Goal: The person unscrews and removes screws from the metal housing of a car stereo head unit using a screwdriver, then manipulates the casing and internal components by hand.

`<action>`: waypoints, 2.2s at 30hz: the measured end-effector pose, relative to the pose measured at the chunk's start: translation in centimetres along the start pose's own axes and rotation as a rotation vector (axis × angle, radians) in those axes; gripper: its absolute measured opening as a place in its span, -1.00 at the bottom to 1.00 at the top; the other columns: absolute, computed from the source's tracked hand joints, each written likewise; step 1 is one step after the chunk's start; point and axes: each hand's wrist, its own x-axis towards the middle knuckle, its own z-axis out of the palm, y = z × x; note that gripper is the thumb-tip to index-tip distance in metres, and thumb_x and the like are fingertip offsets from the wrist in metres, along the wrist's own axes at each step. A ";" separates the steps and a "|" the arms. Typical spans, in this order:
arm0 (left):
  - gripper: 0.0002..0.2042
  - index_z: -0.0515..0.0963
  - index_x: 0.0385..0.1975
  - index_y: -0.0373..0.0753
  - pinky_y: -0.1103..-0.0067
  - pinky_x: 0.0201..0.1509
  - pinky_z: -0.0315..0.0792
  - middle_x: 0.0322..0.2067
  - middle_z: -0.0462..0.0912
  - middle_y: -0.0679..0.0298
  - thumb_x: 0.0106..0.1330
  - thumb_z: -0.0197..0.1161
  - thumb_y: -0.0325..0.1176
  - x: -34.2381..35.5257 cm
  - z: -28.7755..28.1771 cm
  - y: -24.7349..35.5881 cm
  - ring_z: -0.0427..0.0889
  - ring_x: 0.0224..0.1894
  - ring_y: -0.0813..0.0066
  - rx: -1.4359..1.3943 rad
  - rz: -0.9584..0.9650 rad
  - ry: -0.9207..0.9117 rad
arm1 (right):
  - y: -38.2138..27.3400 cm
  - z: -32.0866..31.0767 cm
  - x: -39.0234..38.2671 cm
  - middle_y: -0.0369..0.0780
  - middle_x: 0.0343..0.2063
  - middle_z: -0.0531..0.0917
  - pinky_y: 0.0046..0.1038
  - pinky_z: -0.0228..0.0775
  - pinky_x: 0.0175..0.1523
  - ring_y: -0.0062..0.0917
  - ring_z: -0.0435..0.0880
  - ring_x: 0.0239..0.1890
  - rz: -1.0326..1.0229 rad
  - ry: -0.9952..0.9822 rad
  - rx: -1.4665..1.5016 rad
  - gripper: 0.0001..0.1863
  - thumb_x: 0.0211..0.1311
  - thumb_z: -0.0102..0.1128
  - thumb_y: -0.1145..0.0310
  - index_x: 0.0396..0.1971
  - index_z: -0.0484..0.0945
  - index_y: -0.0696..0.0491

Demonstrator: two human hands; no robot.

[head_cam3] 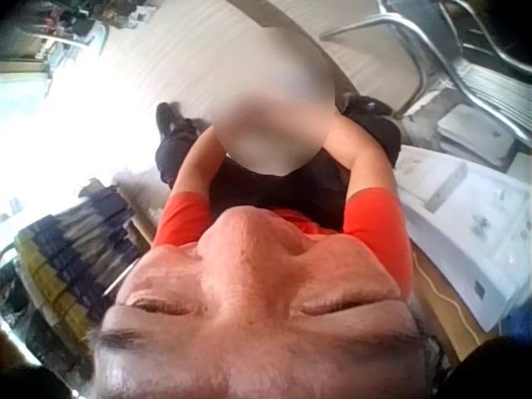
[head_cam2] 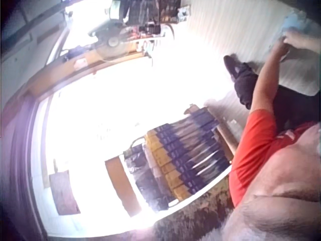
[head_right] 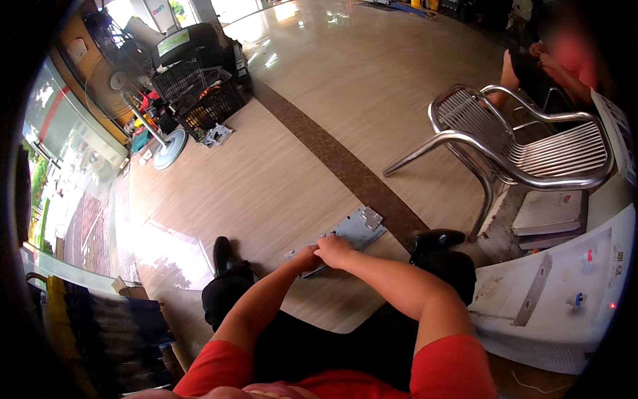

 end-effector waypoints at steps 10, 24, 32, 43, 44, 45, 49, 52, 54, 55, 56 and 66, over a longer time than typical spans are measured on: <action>-0.67 0.62 -0.09 -0.12 0.24 0.07 0.48 -0.07 0.66 0.02 0.29 0.18 -0.07 1.1 -0.4 -1.4 0.61 0.00 -0.02 0.354 0.016 -0.134 | -0.7 -0.3 0.1 0.00 -0.30 0.68 -0.13 0.50 -0.06 -0.09 0.66 -0.15 -0.062 -0.055 -0.129 -0.79 0.29 0.10 0.25 -0.31 0.63 0.05; -0.75 0.62 -0.20 -0.16 0.24 -0.02 0.48 -0.16 0.69 0.02 0.29 0.18 -0.17 0.3 0.1 -1.1 0.64 -0.09 -0.05 0.109 -0.079 0.026 | -1.2 -1.3 -0.5 0.05 -0.35 0.67 -0.08 0.49 -0.08 -0.07 0.67 -0.17 0.038 0.025 -0.060 -0.71 0.29 0.15 0.18 -0.40 0.60 0.13; -0.64 0.59 -0.03 -0.09 0.25 0.07 0.49 -0.03 0.65 0.03 0.26 0.23 -0.07 1.5 0.5 -2.2 0.62 0.03 -0.01 0.295 -0.102 -0.099 | -1.0 -1.3 -0.5 -0.02 -0.21 0.69 -0.13 0.52 -0.03 -0.10 0.67 -0.10 -0.064 -0.089 -0.134 -0.74 0.31 -0.05 0.32 -0.25 0.64 0.05; -0.66 0.59 -0.05 -0.10 0.25 0.06 0.48 -0.07 0.66 0.03 0.24 0.25 -0.10 0.8 -0.2 -1.8 0.62 0.01 0.00 0.241 -0.055 -0.067 | -0.8 -0.5 -0.3 -0.01 -0.26 0.69 -0.12 0.50 -0.03 -0.08 0.66 -0.13 -0.121 -0.041 -0.002 -0.75 0.29 0.11 0.21 -0.31 0.64 0.07; -0.65 0.59 -0.05 -0.11 0.25 0.06 0.48 -0.07 0.66 0.02 0.24 0.25 -0.09 0.7 -0.2 -1.6 0.61 0.02 -0.01 0.229 -0.041 -0.055 | -0.6 -0.3 -0.4 0.00 -0.26 0.69 -0.12 0.50 -0.03 -0.08 0.66 -0.12 -0.095 -0.015 0.031 -0.74 0.29 0.12 0.20 -0.31 0.65 0.08; -0.64 0.59 -0.04 -0.11 0.25 0.06 0.48 -0.07 0.66 0.02 0.25 0.24 -0.08 0.5 -0.4 -1.5 0.61 0.02 -0.01 0.219 -0.029 -0.043 | -0.7 -0.3 -0.3 0.00 -0.26 0.69 -0.13 0.51 -0.03 -0.09 0.66 -0.12 -0.071 0.010 0.065 -0.73 0.29 0.12 0.19 -0.32 0.65 0.08; -0.63 0.58 -0.05 -0.13 0.22 0.07 0.47 -0.09 0.66 -0.01 0.27 0.21 -0.04 0.5 0.0 -0.6 0.61 0.01 -0.04 0.148 -0.095 0.001 | -0.8 -1.0 -0.5 0.02 -0.31 0.68 -0.11 0.49 -0.06 -0.05 0.66 -0.15 0.038 -0.002 -0.063 -0.76 0.29 0.14 0.18 -0.29 0.61 0.04; -0.65 0.59 -0.07 -0.13 0.21 0.07 0.47 -0.09 0.66 -0.02 0.29 0.18 -0.05 0.6 -0.1 -1.4 0.61 0.00 -0.05 0.215 -0.077 -0.036 | -1.5 -1.5 -0.4 0.01 -0.31 0.68 -0.10 0.49 -0.07 -0.05 0.66 -0.17 0.022 -0.038 -0.105 -0.79 0.29 0.10 0.23 -0.28 0.62 0.03; -0.67 0.60 -0.08 -0.12 0.20 0.06 0.47 -0.09 0.66 -0.01 0.30 0.16 -0.07 0.9 -0.2 -2.0 0.61 -0.01 -0.06 0.300 -0.061 -0.084 | -1.8 -1.3 -0.2 0.01 -0.31 0.68 -0.10 0.49 -0.07 -0.05 0.67 -0.17 0.021 -0.073 -0.143 -0.81 0.29 0.06 0.28 -0.28 0.61 0.03; -0.68 0.60 -0.09 -0.12 0.20 0.06 0.47 -0.09 0.66 -0.01 0.30 0.16 -0.08 0.9 -0.1 -2.1 0.61 -0.01 -0.06 0.279 -0.054 -0.067 | -1.8 -1.2 -0.2 0.00 -0.30 0.69 -0.11 0.50 -0.05 -0.06 0.67 -0.15 -0.019 -0.066 -0.125 -0.78 0.30 0.01 0.29 -0.29 0.62 0.05; -0.69 0.60 -0.10 -0.13 0.20 0.06 0.47 -0.09 0.66 0.00 0.30 0.16 -0.09 0.6 -0.1 -2.3 0.61 -0.02 -0.06 0.259 -0.048 -0.048 | -1.8 -1.1 -0.3 0.00 -0.29 0.69 -0.12 0.51 -0.03 -0.08 0.67 -0.13 -0.062 -0.060 -0.106 -0.75 0.31 -0.05 0.31 -0.30 0.63 0.06; -0.72 0.59 -0.11 -0.14 0.24 0.03 0.48 -0.10 0.66 -0.02 0.25 0.23 -0.19 0.0 -0.4 -0.6 0.60 -0.03 -0.09 0.165 -0.002 0.024 | 0.6 0.9 0.5 0.02 -0.30 0.67 -0.10 0.49 -0.09 -0.04 0.64 -0.17 -0.207 -0.051 0.008 -0.81 0.29 0.09 0.26 -0.26 0.59 0.04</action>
